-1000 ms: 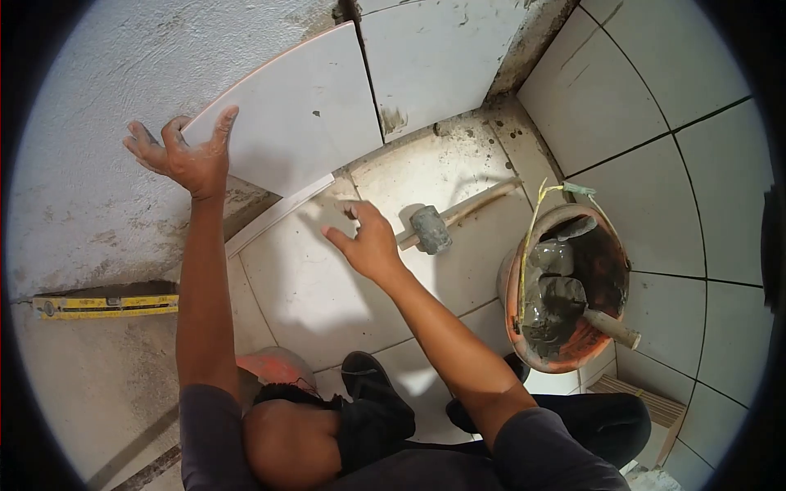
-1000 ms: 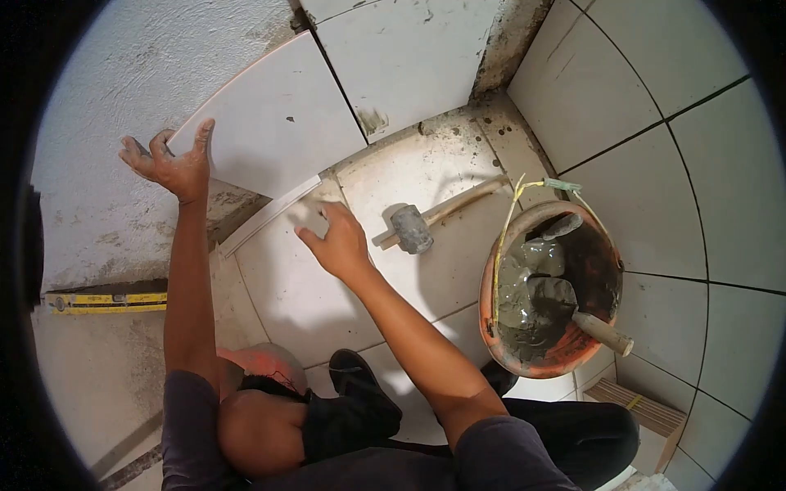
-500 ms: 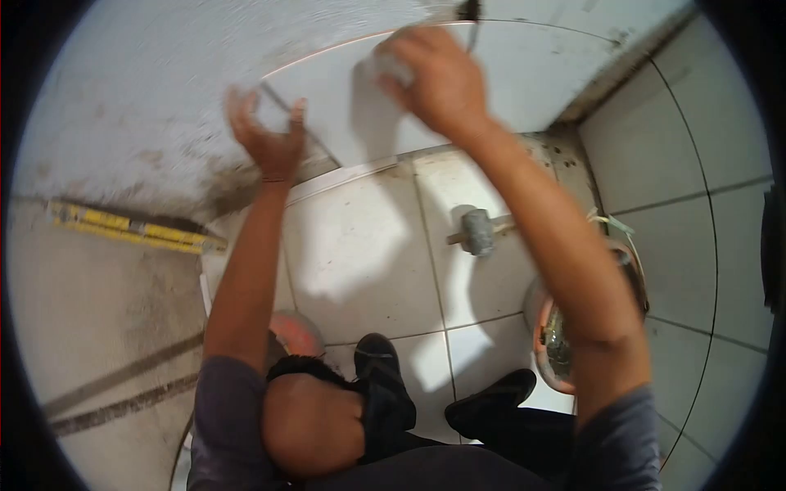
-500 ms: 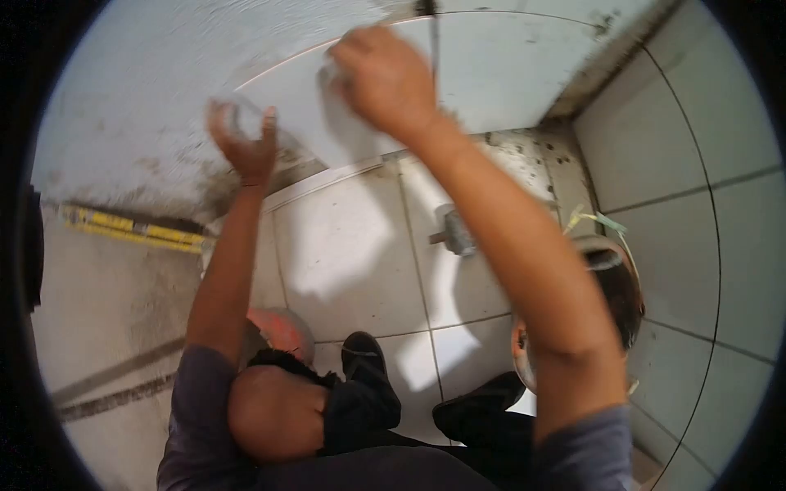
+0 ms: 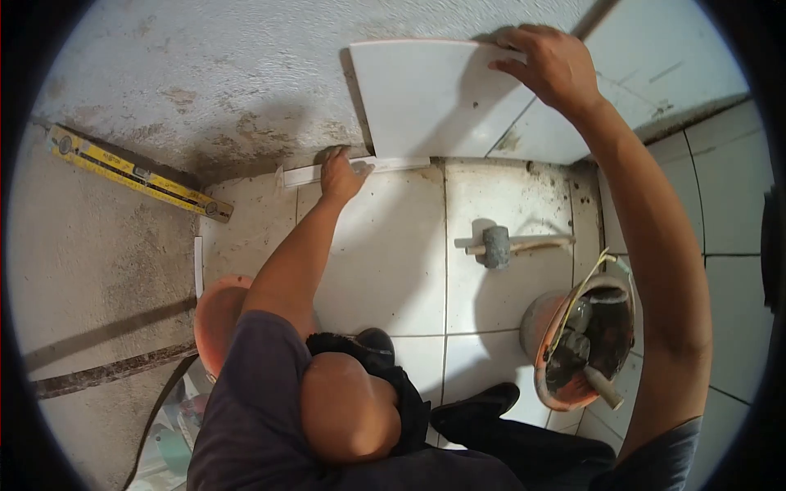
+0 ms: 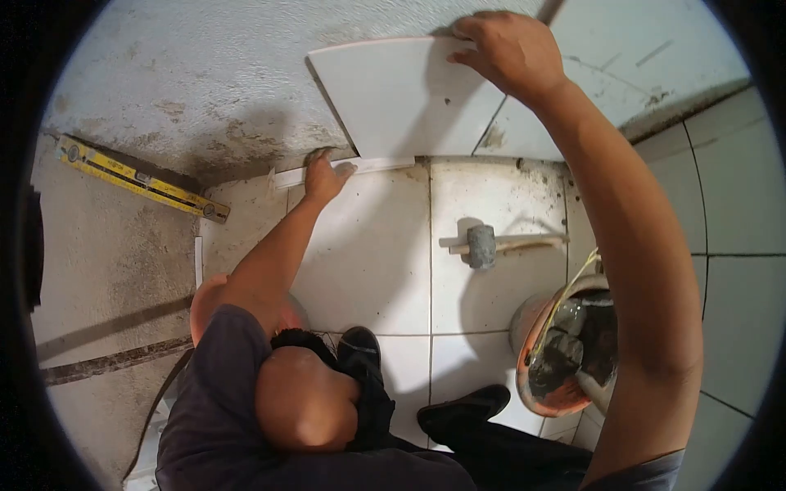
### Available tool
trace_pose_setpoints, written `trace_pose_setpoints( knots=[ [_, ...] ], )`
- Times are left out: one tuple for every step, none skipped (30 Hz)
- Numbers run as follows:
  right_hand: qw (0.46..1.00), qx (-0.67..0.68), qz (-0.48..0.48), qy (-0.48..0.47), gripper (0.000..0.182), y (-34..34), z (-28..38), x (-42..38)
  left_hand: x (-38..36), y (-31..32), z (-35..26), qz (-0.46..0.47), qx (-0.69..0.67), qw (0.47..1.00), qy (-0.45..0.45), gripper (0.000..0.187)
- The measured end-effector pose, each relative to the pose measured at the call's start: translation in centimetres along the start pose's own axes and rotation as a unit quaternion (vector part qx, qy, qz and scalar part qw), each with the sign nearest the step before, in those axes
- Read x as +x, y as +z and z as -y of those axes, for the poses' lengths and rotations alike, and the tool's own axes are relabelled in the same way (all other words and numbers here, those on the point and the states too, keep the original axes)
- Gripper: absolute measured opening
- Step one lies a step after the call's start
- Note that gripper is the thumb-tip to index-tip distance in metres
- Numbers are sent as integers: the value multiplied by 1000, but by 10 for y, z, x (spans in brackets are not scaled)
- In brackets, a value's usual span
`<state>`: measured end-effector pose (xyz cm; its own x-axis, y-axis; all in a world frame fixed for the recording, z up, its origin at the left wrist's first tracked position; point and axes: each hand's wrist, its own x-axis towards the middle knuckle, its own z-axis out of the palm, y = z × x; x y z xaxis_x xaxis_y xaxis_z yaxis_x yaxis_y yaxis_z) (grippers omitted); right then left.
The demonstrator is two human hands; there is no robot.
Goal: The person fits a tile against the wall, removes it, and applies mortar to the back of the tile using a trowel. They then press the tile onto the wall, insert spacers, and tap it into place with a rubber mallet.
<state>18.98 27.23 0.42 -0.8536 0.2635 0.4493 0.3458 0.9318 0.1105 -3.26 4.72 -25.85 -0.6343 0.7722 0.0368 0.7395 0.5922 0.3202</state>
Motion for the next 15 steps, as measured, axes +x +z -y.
trace_pose_setpoints(
  knots=[
    [999,11,-38,-15,22,5,-3,1,-1,2,-2,-24,-22,999,5,67],
    [999,9,-44,-26,22,8,-4,1,-1,4,-4,-51,-42,998,10,72],
    [997,19,-62,-32,22,9,-5,1,2,17,-1,-86,-90,992,-6,80],
    [996,27,-80,-38,22,8,-3,4,2,12,-10,-111,-155,981,-36,80],
    [995,27,-96,-27,22,8,1,6,0,13,-19,-189,-202,960,-45,77],
    [993,26,-112,-13,22,8,7,5,-2,8,-32,-255,-221,939,-69,73],
    [986,30,-157,38,23,8,19,1,0,11,-38,-290,-236,923,-90,69],
    [975,32,-199,92,25,10,35,-7,-2,4,-48,-317,-261,909,-76,57],
    [936,162,-180,256,28,20,55,-21,-1,0,-54,-338,-273,900,-25,53],
    [854,287,-156,404,32,37,75,-36,4,-6,-58,-360,-285,888,26,48],
    [795,334,-117,492,35,62,89,-49,9,-15,-64,-377,-296,877,35,46],
    [625,520,-101,573,36,108,99,-73,14,-30,-74,-389,-310,866,45,44],
    [526,575,-96,619,45,132,118,-84,18,-55,-84,-412,-294,856,106,46],
    [397,648,-48,648,76,150,129,-92,22,-69,-86,-420,-275,855,130,51],
    [325,679,-64,655,91,165,137,-94,25,-81,-93,-439,-283,841,141,55]
  ],
)
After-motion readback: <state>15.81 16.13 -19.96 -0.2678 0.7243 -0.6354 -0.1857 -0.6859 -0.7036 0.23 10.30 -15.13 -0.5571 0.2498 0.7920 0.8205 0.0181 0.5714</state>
